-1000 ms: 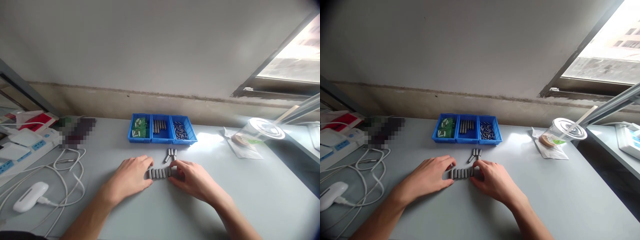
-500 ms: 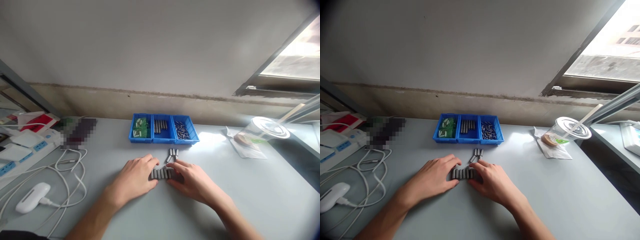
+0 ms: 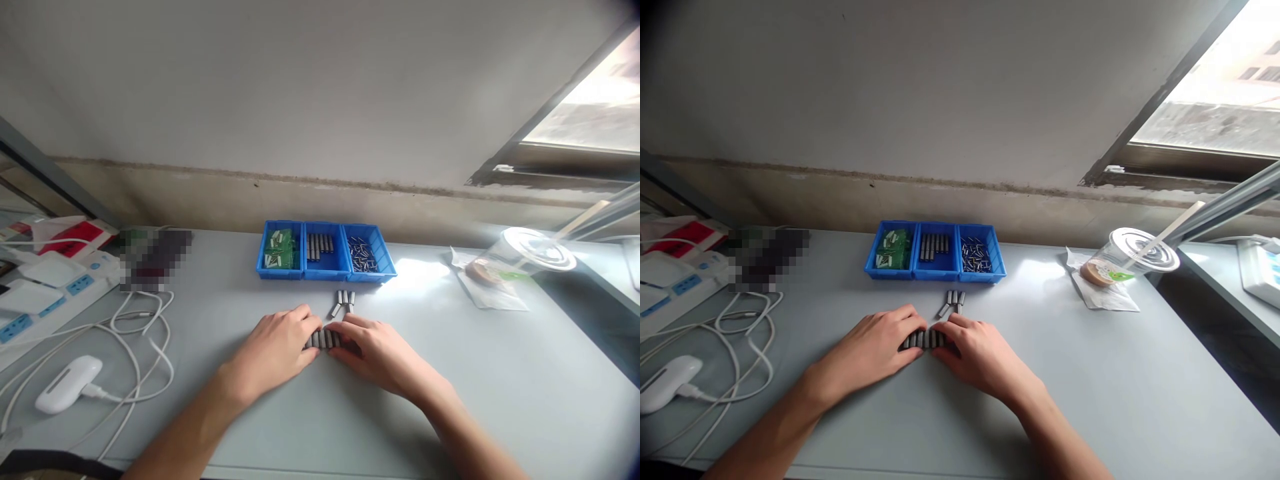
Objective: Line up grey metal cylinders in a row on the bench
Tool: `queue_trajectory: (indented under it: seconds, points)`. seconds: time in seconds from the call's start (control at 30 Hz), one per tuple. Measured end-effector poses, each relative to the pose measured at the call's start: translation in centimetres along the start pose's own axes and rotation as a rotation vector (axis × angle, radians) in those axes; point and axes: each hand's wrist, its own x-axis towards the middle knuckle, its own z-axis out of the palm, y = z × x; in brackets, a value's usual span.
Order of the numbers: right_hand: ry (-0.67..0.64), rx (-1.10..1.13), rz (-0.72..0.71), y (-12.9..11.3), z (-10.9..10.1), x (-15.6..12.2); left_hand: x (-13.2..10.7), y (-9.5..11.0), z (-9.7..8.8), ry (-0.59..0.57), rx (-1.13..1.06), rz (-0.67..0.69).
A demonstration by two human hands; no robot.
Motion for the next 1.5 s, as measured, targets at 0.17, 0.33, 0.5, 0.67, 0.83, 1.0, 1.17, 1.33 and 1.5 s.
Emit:
queue_trajectory:
  seconds: [0.17,0.33,0.5,0.67,0.83,1.0,1.17,1.33,1.5]
  points:
    - [0.027,0.021,0.000,0.3,-0.3,-0.1,0.0,0.2,-0.2,0.004,-0.022,-0.006]
    - [0.198,0.003,0.133,1.9,-1.5,-0.5,-0.2,0.6,-0.6,0.034,-0.069,-0.034]
    - [0.193,-0.121,0.093,3.0,-1.2,-0.7,0.4,0.6,0.6,0.113,-0.022,0.046]
    - [0.162,-0.130,0.099,2.8,-1.0,-0.5,1.0,0.9,2.2,0.136,0.008,0.130]
    - [0.126,-0.090,0.104,2.6,-1.5,-0.7,0.8,1.4,2.6,0.108,-0.017,0.199]
    - [0.147,-0.081,0.110,3.1,-1.4,-1.1,0.8,1.9,2.6,0.106,-0.043,0.253]
    - [0.120,-0.055,0.099,3.3,-0.9,-0.8,0.9,1.2,1.9,0.154,-0.012,0.191]
    - [0.078,-0.048,0.113,2.8,-0.9,-0.4,0.6,0.4,0.8,0.139,0.040,0.080]
    - [0.026,-0.028,0.087,2.7,-1.4,-0.7,0.4,0.3,0.1,0.075,0.028,0.012]
